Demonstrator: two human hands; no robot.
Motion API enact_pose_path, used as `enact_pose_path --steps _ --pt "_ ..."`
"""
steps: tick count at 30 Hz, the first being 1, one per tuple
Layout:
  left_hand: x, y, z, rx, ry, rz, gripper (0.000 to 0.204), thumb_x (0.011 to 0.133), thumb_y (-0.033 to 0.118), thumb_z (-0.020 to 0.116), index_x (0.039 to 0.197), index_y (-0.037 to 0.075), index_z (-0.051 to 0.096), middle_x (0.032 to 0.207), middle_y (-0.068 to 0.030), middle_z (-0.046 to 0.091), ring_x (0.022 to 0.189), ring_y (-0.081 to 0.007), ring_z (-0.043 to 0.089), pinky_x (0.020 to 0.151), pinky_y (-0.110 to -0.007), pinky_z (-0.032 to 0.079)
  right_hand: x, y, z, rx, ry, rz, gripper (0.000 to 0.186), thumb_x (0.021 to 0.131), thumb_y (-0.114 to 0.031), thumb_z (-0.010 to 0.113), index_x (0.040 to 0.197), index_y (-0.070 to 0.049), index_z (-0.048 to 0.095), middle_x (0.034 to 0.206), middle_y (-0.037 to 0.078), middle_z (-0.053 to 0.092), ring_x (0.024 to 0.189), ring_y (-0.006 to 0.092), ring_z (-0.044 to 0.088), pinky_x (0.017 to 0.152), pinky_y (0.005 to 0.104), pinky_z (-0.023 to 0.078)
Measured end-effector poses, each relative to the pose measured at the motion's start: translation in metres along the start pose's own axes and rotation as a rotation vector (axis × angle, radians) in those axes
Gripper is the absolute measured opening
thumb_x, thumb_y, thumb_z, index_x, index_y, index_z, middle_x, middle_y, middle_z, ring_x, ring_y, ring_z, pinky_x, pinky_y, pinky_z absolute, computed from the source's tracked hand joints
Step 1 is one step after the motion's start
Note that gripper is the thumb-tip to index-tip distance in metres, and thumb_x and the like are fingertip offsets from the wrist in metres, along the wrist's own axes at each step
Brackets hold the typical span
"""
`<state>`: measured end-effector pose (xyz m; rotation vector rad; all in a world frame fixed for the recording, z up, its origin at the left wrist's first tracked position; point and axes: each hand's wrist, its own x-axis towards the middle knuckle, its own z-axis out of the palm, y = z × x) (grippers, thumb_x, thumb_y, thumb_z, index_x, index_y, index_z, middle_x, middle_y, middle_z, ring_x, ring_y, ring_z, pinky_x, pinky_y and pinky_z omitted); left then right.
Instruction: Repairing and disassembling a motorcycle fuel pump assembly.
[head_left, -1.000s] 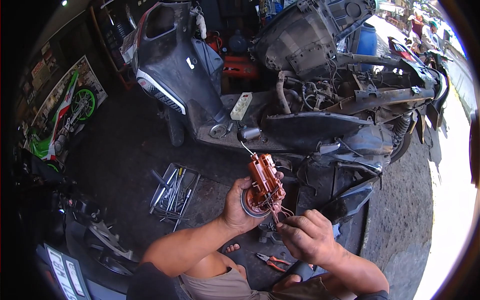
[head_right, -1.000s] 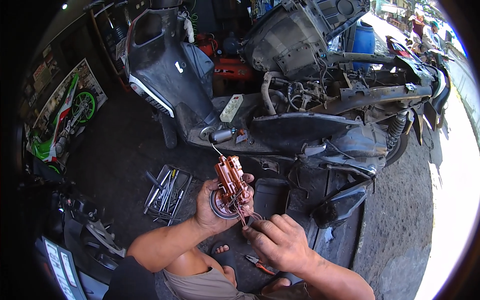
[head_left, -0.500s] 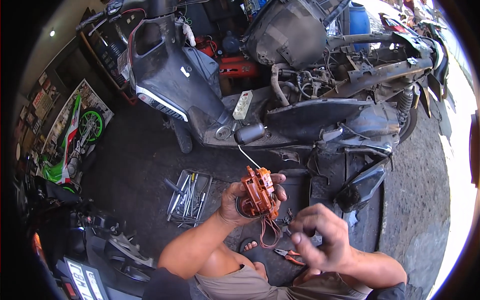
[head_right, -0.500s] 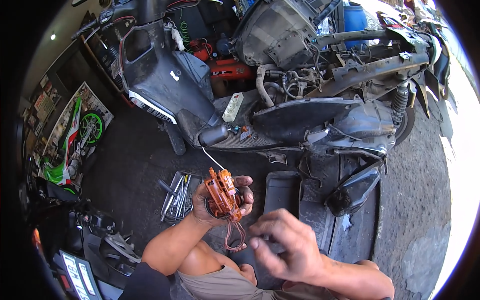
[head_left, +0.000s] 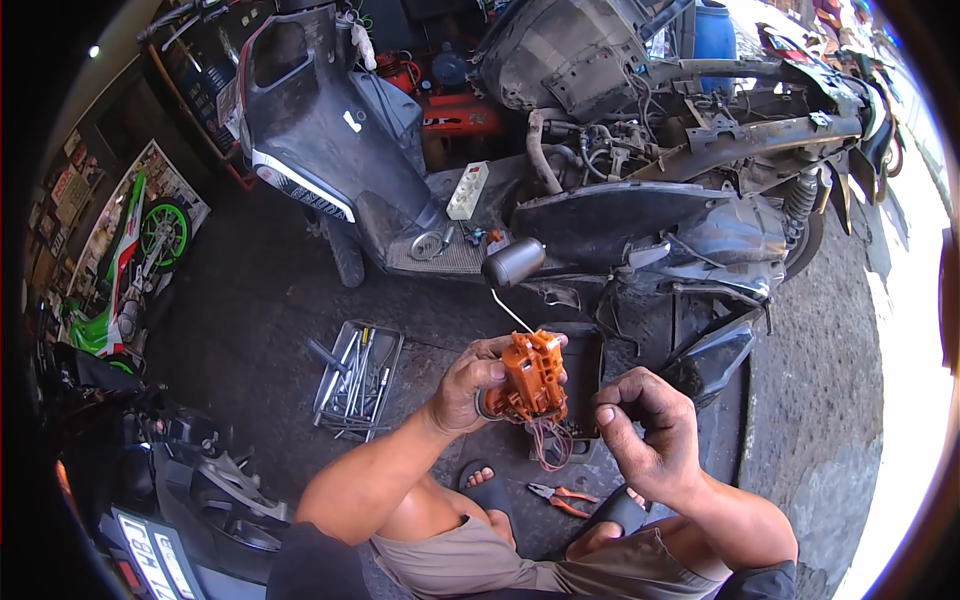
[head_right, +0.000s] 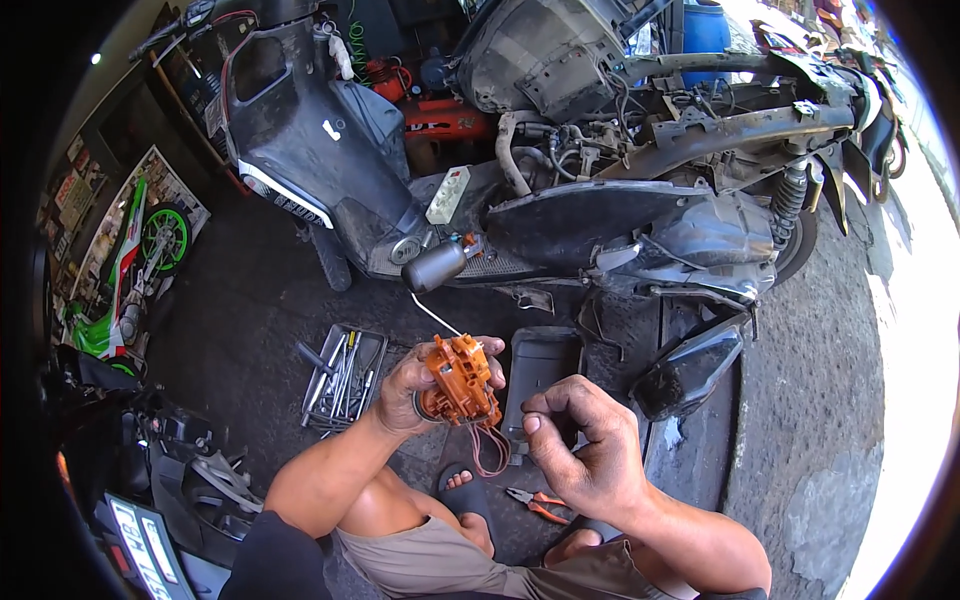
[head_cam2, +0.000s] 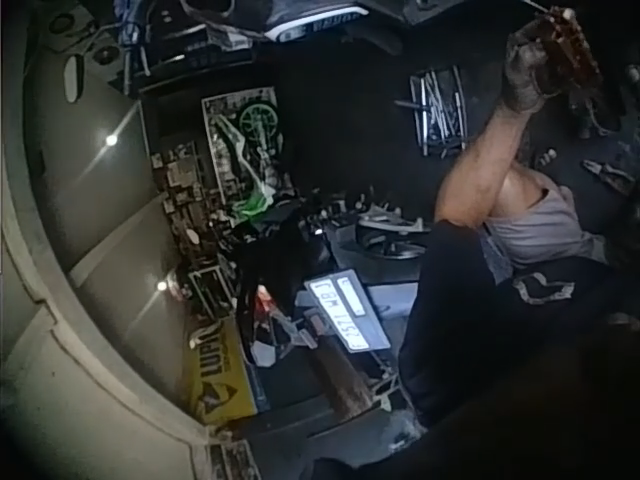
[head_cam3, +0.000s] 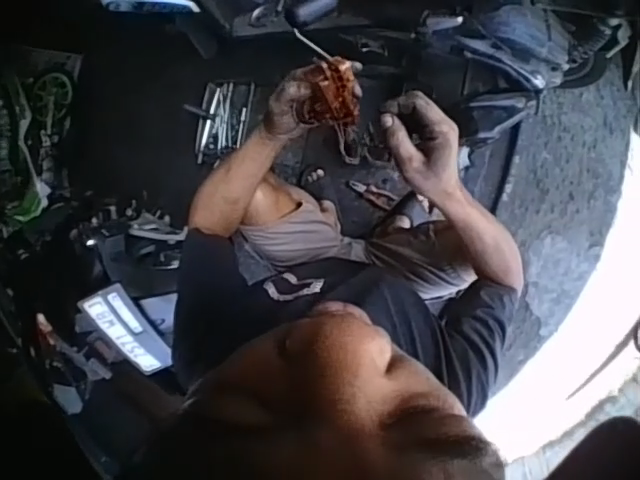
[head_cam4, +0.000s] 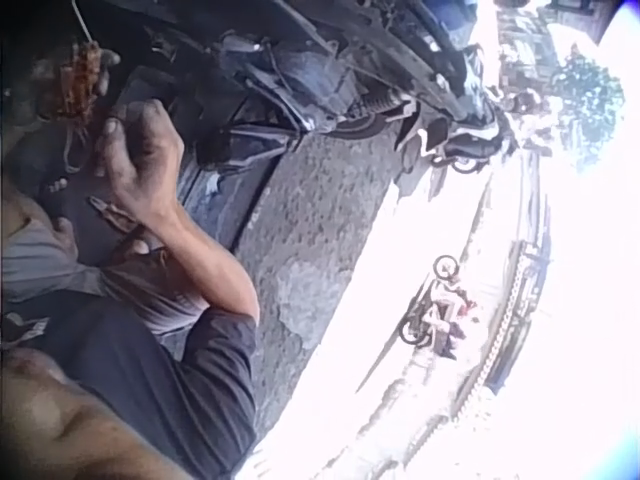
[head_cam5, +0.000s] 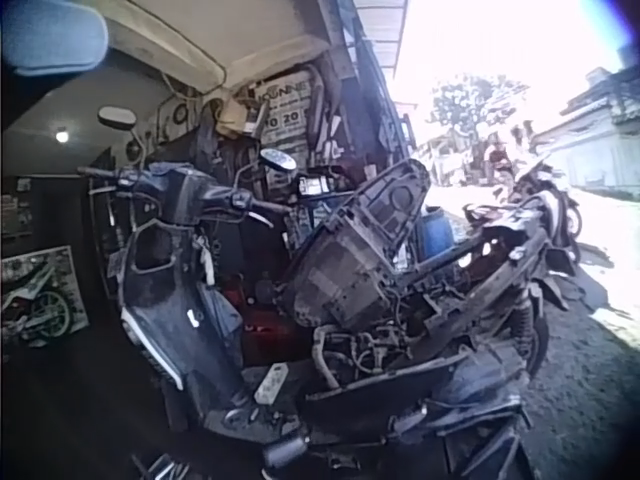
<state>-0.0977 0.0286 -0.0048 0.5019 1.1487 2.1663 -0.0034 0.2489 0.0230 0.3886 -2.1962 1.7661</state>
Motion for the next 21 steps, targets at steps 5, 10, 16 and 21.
enact_pose_path --steps 5,10,16,21 --pt "-0.004 0.006 -0.001 0.389 0.055 0.129 0.081 0.076 0.045 0.067 0.133 -0.011 0.053 0.121 -0.0233 0.065 0.110 -0.0253 0.065 0.098 -0.038 0.052 0.000 0.006 0.002 0.050 0.016 0.052 0.009 0.085 -0.003 0.069 0.092 0.001 0.065 0.082 0.009 0.066 0.067 0.0141 0.061 0.058 0.0268 0.047" --pt "-0.009 0.009 -0.002 0.675 0.063 0.244 0.071 0.079 0.044 0.064 0.127 -0.008 0.061 0.128 -0.0215 0.064 0.113 -0.0246 0.065 0.101 -0.037 0.049 0.003 0.004 0.001 0.047 -0.011 0.134 0.012 0.085 -0.005 0.069 0.094 0.001 0.065 0.083 0.009 0.065 0.069 0.0136 0.062 0.060 0.0269 0.048" --pt "0.005 -0.002 0.003 0.967 0.016 0.583 0.049 0.083 0.032 0.062 0.115 -0.005 0.063 0.096 -0.0181 0.064 0.083 -0.0268 0.064 0.075 -0.035 0.050 0.006 -0.012 -0.014 -0.181 -0.093 0.073 0.043 0.084 -0.018 0.076 0.117 0.001 0.058 0.102 0.014 0.062 0.090 0.0241 0.064 0.080 0.0345 0.052" --pt "-0.005 -0.006 0.005 1.012 0.136 0.431 0.054 0.082 0.038 0.060 0.111 -0.007 0.065 0.092 -0.0136 0.063 0.087 -0.0244 0.062 0.081 -0.034 0.048 0.004 0.008 0.002 -0.077 -0.199 0.055 0.087 0.082 -0.037 0.080 0.144 0.005 0.036 0.131 0.022 0.049 0.124 0.0315 0.051 0.104 0.0390 0.042"
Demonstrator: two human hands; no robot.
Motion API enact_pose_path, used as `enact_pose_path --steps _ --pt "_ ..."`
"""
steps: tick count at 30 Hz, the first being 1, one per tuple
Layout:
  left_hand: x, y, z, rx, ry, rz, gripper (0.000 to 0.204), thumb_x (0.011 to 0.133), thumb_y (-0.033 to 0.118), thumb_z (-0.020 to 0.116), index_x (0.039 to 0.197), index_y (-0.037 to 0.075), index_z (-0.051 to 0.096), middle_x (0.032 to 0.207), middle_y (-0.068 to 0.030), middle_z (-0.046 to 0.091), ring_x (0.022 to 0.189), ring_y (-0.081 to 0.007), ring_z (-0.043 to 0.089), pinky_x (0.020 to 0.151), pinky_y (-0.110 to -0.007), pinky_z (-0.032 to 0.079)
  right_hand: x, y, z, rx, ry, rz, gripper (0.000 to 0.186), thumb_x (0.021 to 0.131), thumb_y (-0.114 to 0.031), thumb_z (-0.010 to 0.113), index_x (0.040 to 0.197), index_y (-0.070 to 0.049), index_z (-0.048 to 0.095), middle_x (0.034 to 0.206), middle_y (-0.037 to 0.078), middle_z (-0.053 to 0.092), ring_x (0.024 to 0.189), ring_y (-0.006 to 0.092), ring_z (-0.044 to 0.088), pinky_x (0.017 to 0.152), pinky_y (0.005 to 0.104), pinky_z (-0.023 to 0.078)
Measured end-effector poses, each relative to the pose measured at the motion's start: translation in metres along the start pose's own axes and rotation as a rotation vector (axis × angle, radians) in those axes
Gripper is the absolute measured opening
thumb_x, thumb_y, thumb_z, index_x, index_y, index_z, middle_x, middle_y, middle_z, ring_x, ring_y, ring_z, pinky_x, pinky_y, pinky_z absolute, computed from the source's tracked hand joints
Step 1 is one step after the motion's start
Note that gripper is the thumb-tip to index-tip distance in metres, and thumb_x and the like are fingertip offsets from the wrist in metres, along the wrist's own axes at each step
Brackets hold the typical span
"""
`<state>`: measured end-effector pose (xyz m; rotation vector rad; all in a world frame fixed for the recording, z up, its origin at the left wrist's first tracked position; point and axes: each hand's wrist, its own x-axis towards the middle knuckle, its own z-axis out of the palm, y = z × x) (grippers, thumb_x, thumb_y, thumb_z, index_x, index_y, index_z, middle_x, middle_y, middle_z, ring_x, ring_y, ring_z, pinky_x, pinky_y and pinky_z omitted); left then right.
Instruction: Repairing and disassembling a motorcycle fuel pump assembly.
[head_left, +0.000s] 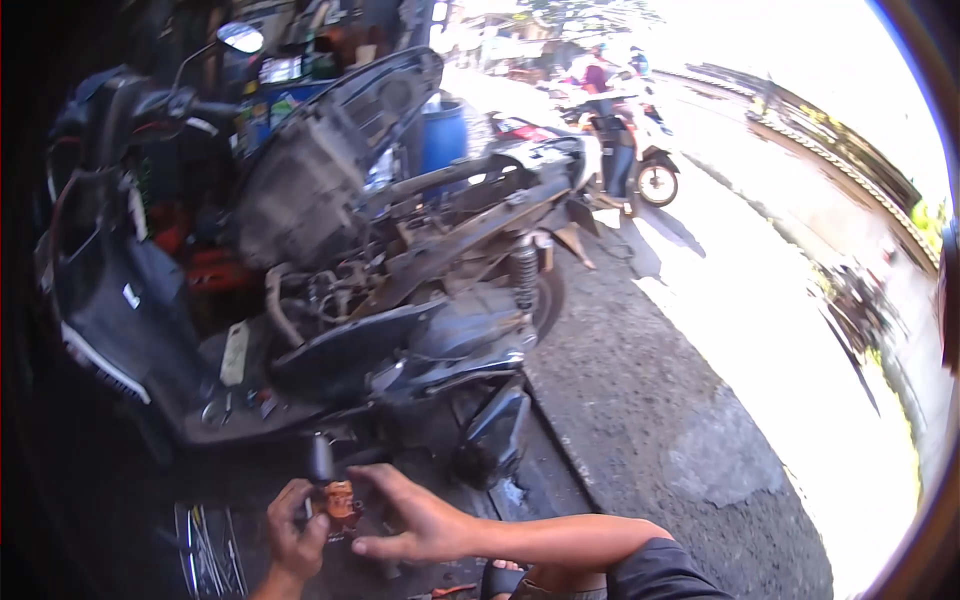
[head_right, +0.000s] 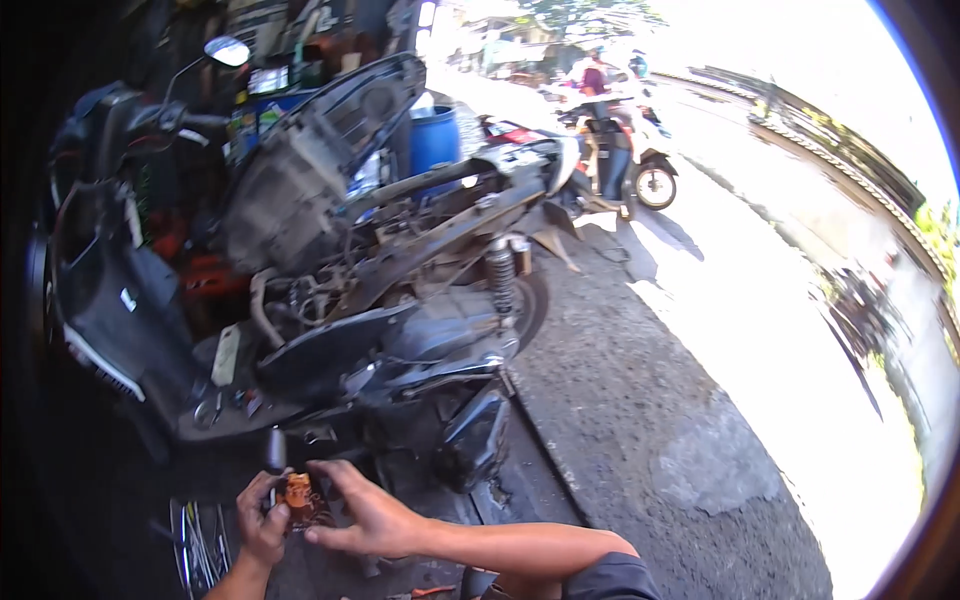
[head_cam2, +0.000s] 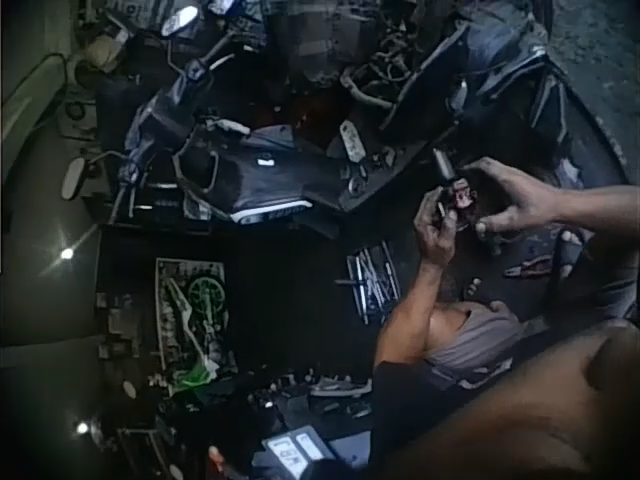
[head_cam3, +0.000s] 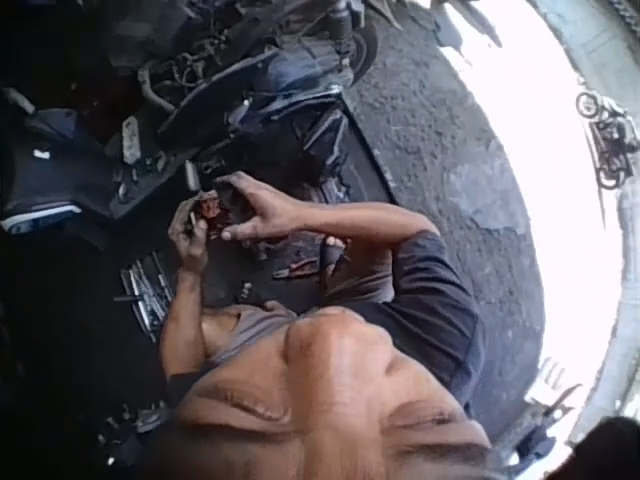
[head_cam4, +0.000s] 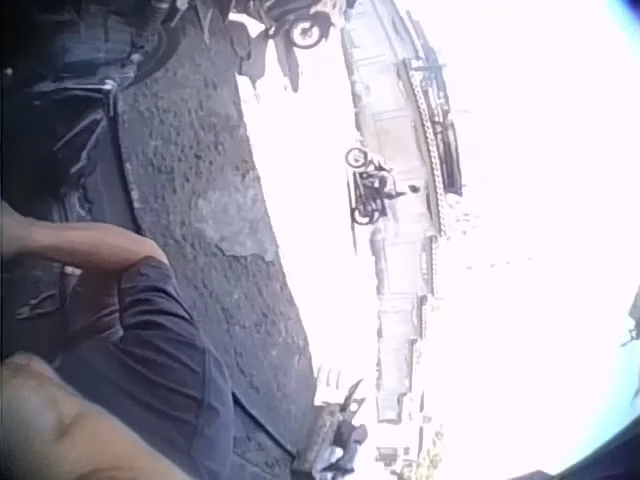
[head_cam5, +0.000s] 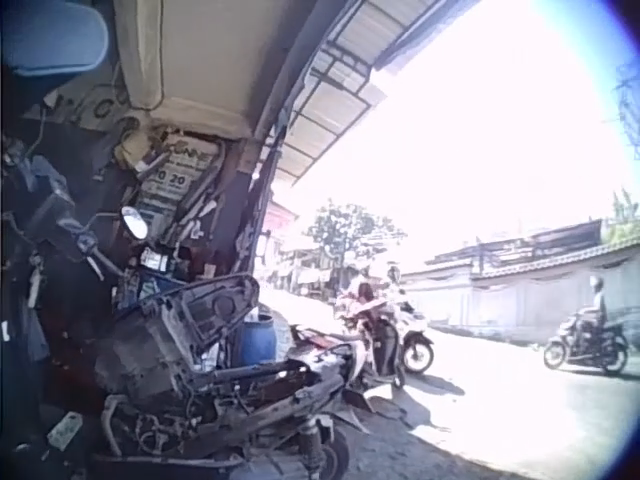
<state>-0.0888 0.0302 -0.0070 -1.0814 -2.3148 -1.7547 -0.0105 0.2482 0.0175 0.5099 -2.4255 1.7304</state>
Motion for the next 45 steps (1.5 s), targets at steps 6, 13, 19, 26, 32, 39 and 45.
enact_pose_path --steps 6,13,19,26,32,39,45 --pt "0.003 -0.017 0.023 -0.262 0.107 -0.057 0.054 0.083 0.034 0.056 0.122 -0.005 0.060 0.108 -0.0106 0.064 0.100 -0.0185 0.063 0.089 -0.032 0.051 -0.002 0.009 -0.008 0.019 -0.052 0.038 0.098 0.083 -0.045 0.078 0.148 0.009 0.027 0.141 0.027 0.043 0.135 0.0349 0.043 0.112 0.0406 0.037" --pt "0.002 -0.004 0.027 -0.361 0.209 -0.210 0.063 0.084 0.031 0.051 0.136 -0.004 0.050 0.127 -0.0135 0.057 0.117 -0.0233 0.056 0.101 -0.036 0.045 -0.002 0.022 -0.006 -0.018 -0.155 0.135 0.103 0.083 -0.047 0.077 0.149 0.010 0.023 0.147 0.030 0.038 0.139 0.0373 0.040 0.115 0.0417 0.035" --pt "-0.001 -0.010 0.026 -0.393 0.166 -0.240 0.063 0.083 0.029 0.051 0.138 -0.002 0.049 0.130 -0.0136 0.056 0.119 -0.0242 0.055 0.103 -0.037 0.043 -0.005 0.035 0.003 -0.022 -0.179 0.136 0.105 0.083 -0.047 0.077 0.148 0.013 0.021 0.149 0.032 0.035 0.140 0.0391 0.038 0.115 0.0416 0.034" --pt "0.000 -0.013 0.027 -0.417 0.145 -0.264 0.060 0.084 0.027 0.050 0.138 0.000 0.049 0.130 -0.0128 0.056 0.118 -0.0241 0.056 0.101 -0.037 0.046 -0.004 0.032 -0.001 0.026 -0.226 0.160 0.103 0.085 -0.043 0.076 0.150 0.012 0.018 0.149 0.031 0.037 0.139 0.0372 0.040 0.114 0.0408 0.036" --pt "0.003 -0.028 0.026 -0.670 0.199 -0.346 0.059 0.084 0.028 0.051 0.135 -0.002 0.049 0.123 -0.0140 0.058 0.114 -0.0251 0.059 0.098 -0.038 0.049 0.001 0.073 -0.004 0.277 -0.285 0.297 0.079 0.090 -0.026 0.064 0.151 0.007 0.026 0.140 0.023 0.050 0.131 0.0296 0.050 0.109 0.0379 0.042" --pt "-0.006 -0.027 0.053 -1.078 0.063 -0.471 0.055 0.090 0.043 0.048 0.128 0.004 0.052 0.114 -0.0133 0.062 0.105 -0.0275 0.063 0.093 -0.042 0.052 0.019 0.073 0.013 1.044 0.159 0.783 0.036 0.104 -0.030 0.045 0.121 -0.001 0.057 0.101 0.010 0.068 0.091 0.0174 0.068 0.083 0.0331 0.056" --pt "0.004 -0.022 0.074 -1.289 -0.077 -0.644 0.052 0.092 0.044 0.044 0.122 0.003 0.058 0.115 -0.0144 0.065 0.106 -0.0289 0.064 0.094 -0.044 0.052 0.036 0.140 0.063 1.312 0.220 0.578 0.024 0.104 -0.019 0.041 0.118 -0.009 0.057 0.083 0.001 0.062 0.072 0.0100 0.064 0.063 0.0254 0.056"
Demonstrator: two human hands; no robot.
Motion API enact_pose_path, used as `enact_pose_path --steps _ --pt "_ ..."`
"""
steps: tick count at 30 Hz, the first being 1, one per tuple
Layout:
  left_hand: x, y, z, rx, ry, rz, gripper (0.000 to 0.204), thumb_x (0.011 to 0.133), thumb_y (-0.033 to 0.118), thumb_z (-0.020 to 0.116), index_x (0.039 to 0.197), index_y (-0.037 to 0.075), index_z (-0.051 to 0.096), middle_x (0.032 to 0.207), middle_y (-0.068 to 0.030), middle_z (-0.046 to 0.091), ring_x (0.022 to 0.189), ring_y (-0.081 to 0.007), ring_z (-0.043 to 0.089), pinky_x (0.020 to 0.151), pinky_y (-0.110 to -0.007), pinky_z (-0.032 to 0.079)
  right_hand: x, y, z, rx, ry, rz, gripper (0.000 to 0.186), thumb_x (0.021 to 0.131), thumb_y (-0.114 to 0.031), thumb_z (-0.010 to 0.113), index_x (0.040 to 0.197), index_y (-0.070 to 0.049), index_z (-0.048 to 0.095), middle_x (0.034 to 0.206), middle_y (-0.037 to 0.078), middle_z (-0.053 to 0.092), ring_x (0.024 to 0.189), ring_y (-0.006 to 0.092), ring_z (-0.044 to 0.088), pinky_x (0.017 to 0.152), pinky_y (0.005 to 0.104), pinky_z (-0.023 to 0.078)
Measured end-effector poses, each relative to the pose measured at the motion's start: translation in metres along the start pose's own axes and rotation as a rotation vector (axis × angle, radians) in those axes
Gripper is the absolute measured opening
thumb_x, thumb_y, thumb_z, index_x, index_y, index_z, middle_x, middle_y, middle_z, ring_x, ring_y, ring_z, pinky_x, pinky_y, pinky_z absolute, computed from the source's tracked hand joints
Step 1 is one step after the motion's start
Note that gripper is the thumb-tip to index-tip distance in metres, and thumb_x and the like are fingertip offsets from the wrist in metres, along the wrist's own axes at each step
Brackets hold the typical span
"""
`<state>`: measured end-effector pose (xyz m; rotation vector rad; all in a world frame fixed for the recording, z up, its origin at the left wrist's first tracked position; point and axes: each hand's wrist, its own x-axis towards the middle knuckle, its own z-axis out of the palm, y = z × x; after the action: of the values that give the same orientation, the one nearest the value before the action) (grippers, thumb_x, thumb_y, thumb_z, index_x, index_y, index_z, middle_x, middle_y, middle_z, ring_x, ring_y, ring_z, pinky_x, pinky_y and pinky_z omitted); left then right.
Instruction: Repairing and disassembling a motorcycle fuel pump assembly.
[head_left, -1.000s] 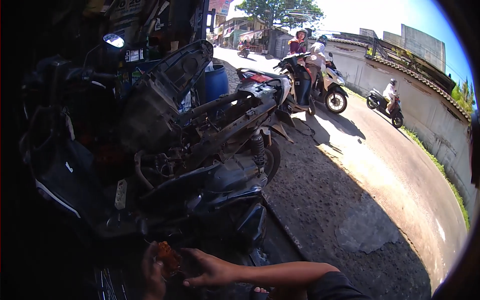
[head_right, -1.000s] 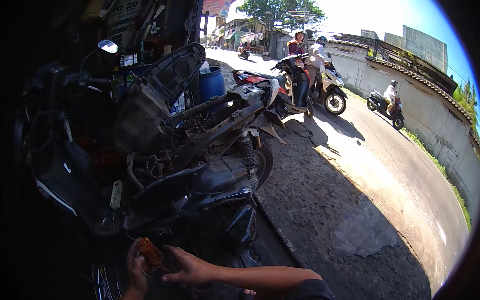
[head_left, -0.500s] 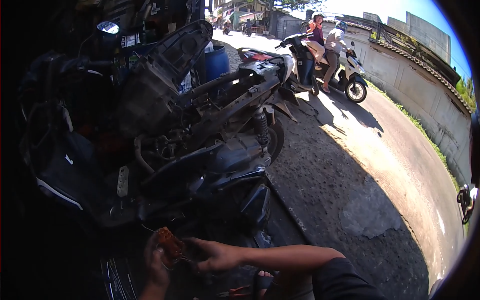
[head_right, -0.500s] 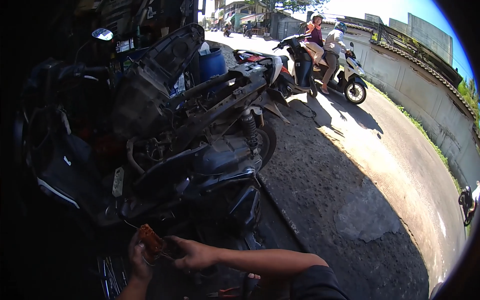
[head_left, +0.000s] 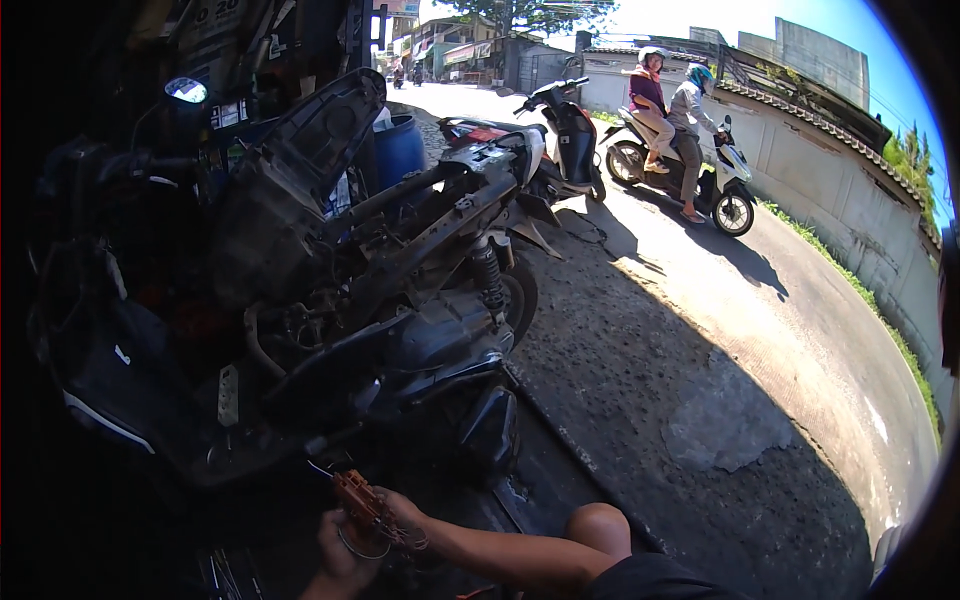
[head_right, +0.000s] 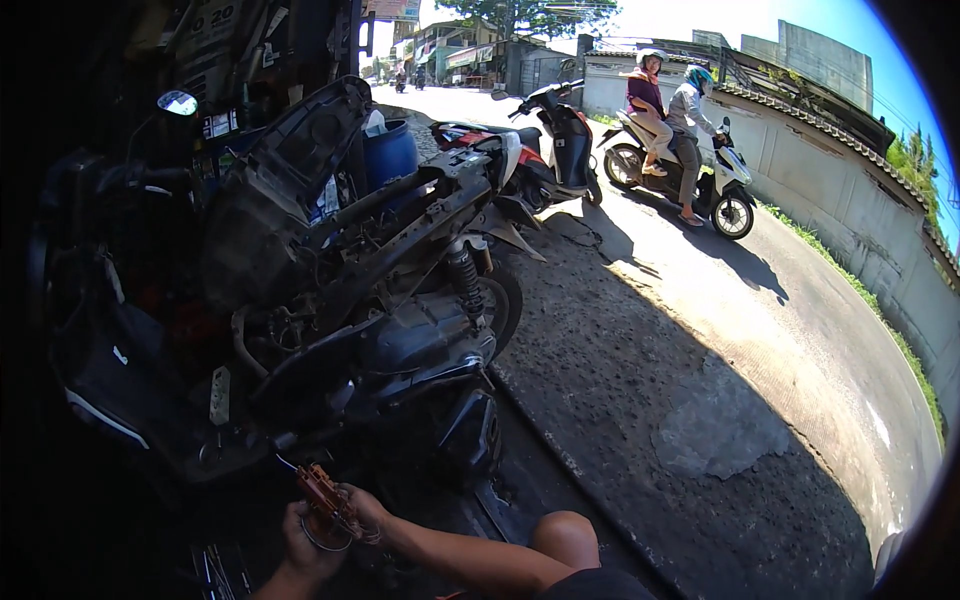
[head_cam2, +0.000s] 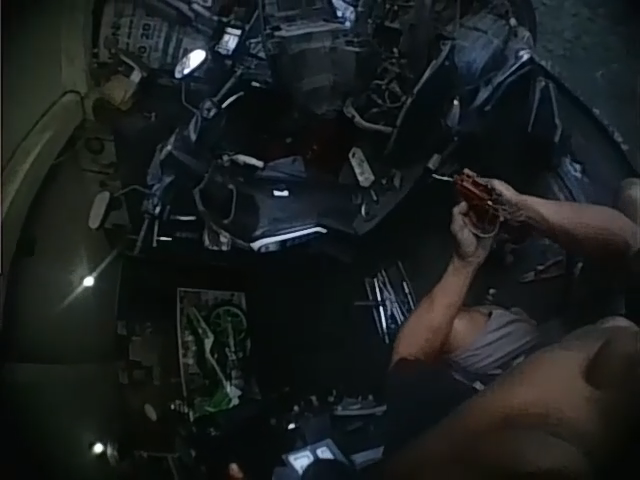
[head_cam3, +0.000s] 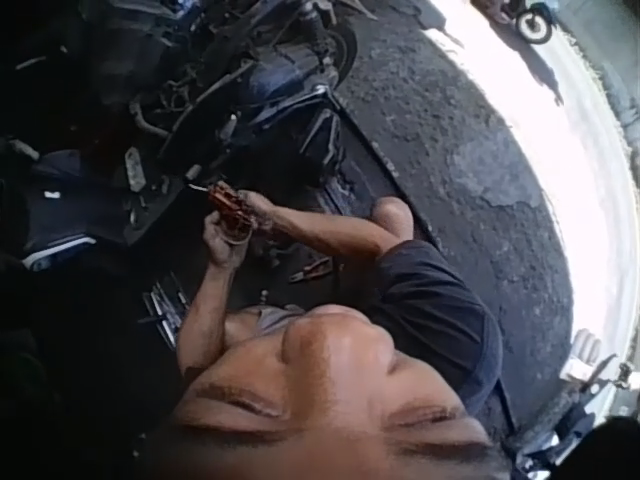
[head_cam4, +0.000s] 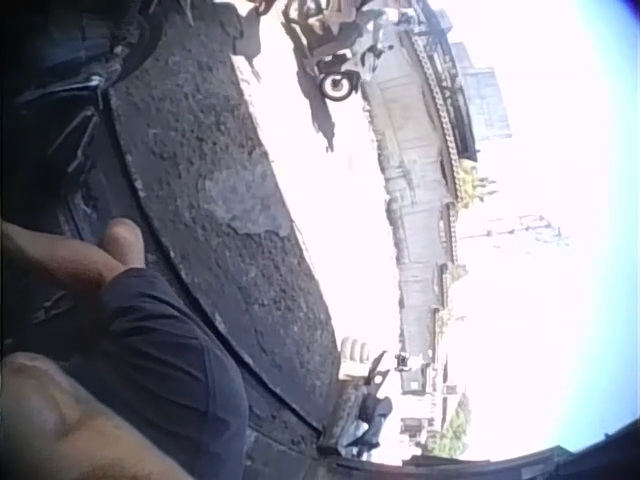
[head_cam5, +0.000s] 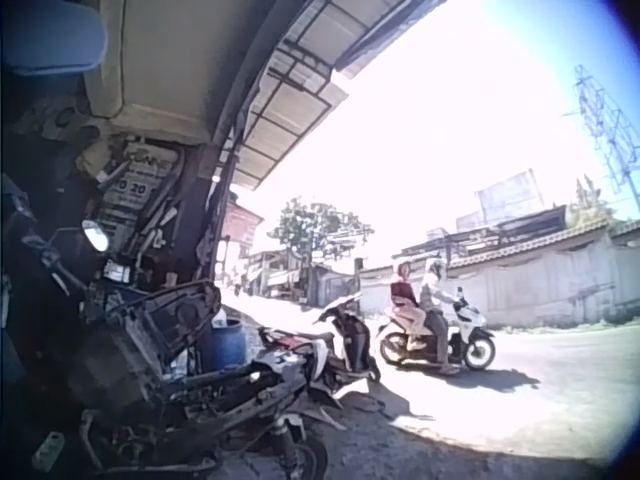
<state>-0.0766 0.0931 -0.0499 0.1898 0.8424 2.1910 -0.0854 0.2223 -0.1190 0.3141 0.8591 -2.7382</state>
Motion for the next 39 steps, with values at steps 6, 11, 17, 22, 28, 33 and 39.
enact_pose_path --steps 6,11,17,22,28,33,39 --pt "0.024 -0.009 -0.002 -0.199 -0.012 -0.163 0.053 0.091 0.043 0.039 0.118 0.005 0.063 0.107 -0.0185 0.070 0.092 -0.0371 0.068 0.081 -0.052 0.056 -0.032 0.001 -0.016 0.354 -0.120 -0.050 0.024 0.102 -0.012 0.033 0.109 -0.008 0.056 0.078 0.002 0.064 0.038 0.0028 0.043 0.033 0.0156 0.034" --pt "0.023 -0.005 -0.013 -0.234 0.056 -0.172 0.054 0.090 0.041 0.039 0.119 0.003 0.062 0.108 -0.0204 0.069 0.094 -0.0387 0.067 0.084 -0.053 0.055 -0.020 0.010 -0.006 0.325 0.089 -0.021 0.026 0.101 -0.011 0.031 0.104 -0.009 0.057 0.074 0.000 0.062 0.037 0.0031 0.036 0.033 0.0162 0.026" --pt "0.030 0.000 -0.001 -0.145 0.050 -0.165 0.054 0.089 0.040 0.038 0.119 0.003 0.063 0.110 -0.0172 0.068 0.093 -0.0375 0.067 0.084 -0.054 0.053 -0.017 0.019 -0.037 0.423 -0.087 -0.005 0.029 0.102 -0.016 0.040 0.116 -0.007 0.064 0.078 0.002 0.069 0.041 0.0032 0.044 0.043 0.0164 0.042" --pt "0.030 -0.001 -0.006 -0.090 0.039 -0.214 0.054 0.092 0.040 0.033 0.120 0.003 0.061 0.113 -0.0175 0.067 0.098 -0.0366 0.066 0.084 -0.053 0.054 -0.030 0.011 -0.025 0.392 0.048 0.033 0.026 0.103 -0.015 0.040 0.108 -0.010 0.065 0.076 0.001 0.067 0.041 0.0033 0.044 0.034 0.0156 0.033" --pt "0.026 0.003 0.000 0.020 -0.081 -0.192 0.058 0.093 0.044 0.032 0.125 0.001 0.055 0.123 -0.0245 0.061 0.099 -0.0379 0.067 0.082 -0.052 0.056 -0.051 -0.006 0.002 0.285 0.216 0.160 0.017 0.103 -0.015 0.045 0.093 -0.016 0.060 0.064 -0.007 0.054 0.043 0.0011 0.045 0.034 0.0152 0.031" --pt "0.031 0.004 -0.007 0.069 -0.171 -0.167 0.057 0.096 0.039 0.035 0.134 -0.001 0.049 0.128 -0.0209 0.059 0.116 -0.0311 0.062 0.094 -0.046 0.053 -0.050 -0.004 -0.023 0.281 0.009 0.006 0.012 0.097 -0.005 0.056 0.108 -0.011 0.057 0.080 0.000 0.063 0.056 0.0066 0.059 0.042 0.0203 0.046" --pt "0.017 0.012 -0.001 0.402 -0.089 -0.013 0.057 0.096 0.031 0.041 0.142 -0.002 0.043 0.132 -0.0165 0.058 0.121 -0.0257 0.059 0.106 -0.039 0.047 -0.052 -0.012 -0.005 -0.074 0.123 -0.060 0.019 0.099 -0.017 0.061 0.109 -0.002 0.062 0.081 0.006 0.067 0.062 0.0131 0.065 0.051 0.0248 0.052"
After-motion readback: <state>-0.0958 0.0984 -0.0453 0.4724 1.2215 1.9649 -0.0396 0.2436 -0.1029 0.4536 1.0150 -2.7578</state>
